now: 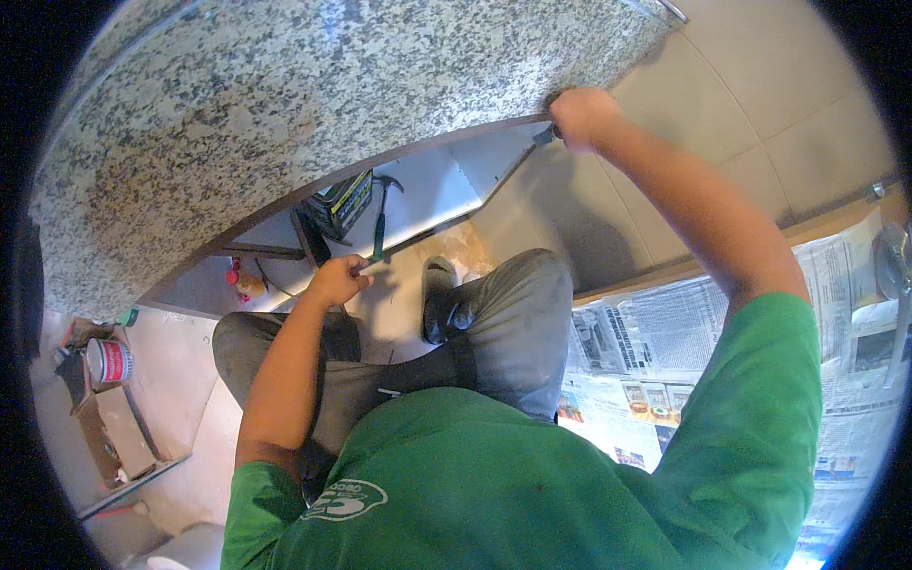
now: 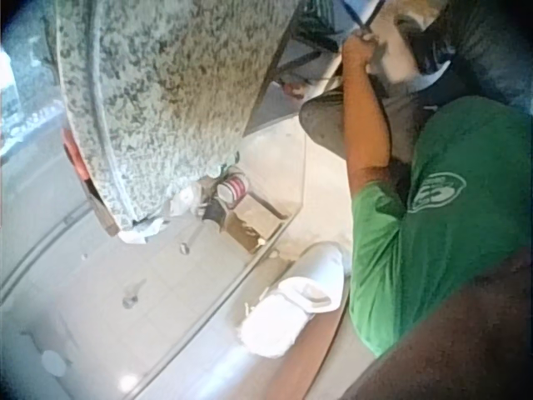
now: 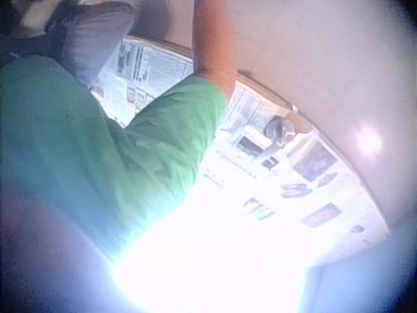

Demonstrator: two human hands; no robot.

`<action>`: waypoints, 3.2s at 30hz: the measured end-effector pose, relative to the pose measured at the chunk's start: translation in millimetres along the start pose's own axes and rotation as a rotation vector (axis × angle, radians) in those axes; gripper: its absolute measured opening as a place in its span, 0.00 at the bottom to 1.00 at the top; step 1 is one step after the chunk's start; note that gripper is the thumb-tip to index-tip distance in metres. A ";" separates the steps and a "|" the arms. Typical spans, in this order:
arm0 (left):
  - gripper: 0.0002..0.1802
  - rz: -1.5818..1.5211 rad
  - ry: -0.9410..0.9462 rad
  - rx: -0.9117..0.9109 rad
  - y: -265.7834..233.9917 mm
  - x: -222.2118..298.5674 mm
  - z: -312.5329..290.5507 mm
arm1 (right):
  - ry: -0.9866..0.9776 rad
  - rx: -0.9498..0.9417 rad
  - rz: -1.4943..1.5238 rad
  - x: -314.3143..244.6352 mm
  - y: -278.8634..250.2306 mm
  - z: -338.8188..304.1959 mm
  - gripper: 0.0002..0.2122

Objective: The person sits under a bathroom vanity and uses a hammer and screwdriver to install metal brackets and screws into the cabinet frame. They repeatedly position the brackets, tap them with the hammer, and tighten screws to secure the hardware.

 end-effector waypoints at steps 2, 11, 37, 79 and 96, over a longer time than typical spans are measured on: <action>0.29 -0.020 0.007 -0.009 2.5 1.8 3.9 | 0.029 -0.043 0.031 -6.0 14.1 1.4 0.07; 0.29 -0.016 -0.002 0.002 1.3 -5.8 1.8 | 0.072 0.027 0.064 -2.8 8.5 -0.4 0.07; 0.14 -0.337 0.070 0.266 10.8 -1.7 12.8 | 0.228 -0.232 1.130 -209.3 163.4 -21.4 0.16; 0.11 0.022 0.435 0.635 104.6 284.6 290.3 | -0.068 -0.271 1.364 -255.3 171.4 16.3 0.21; 0.11 0.154 0.542 0.618 113.3 301.8 293.5 | -0.127 -0.243 1.453 -270.3 179.8 20.7 0.29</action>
Point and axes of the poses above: each hand's wrist, its own z-axis towards the middle knuckle, its own y-axis out of the palm, x = y × z, the point moved 4 cm from there along z, towards the middle knuckle, and after that the axes turned 6 degrees about x, right-handed, at the moved point
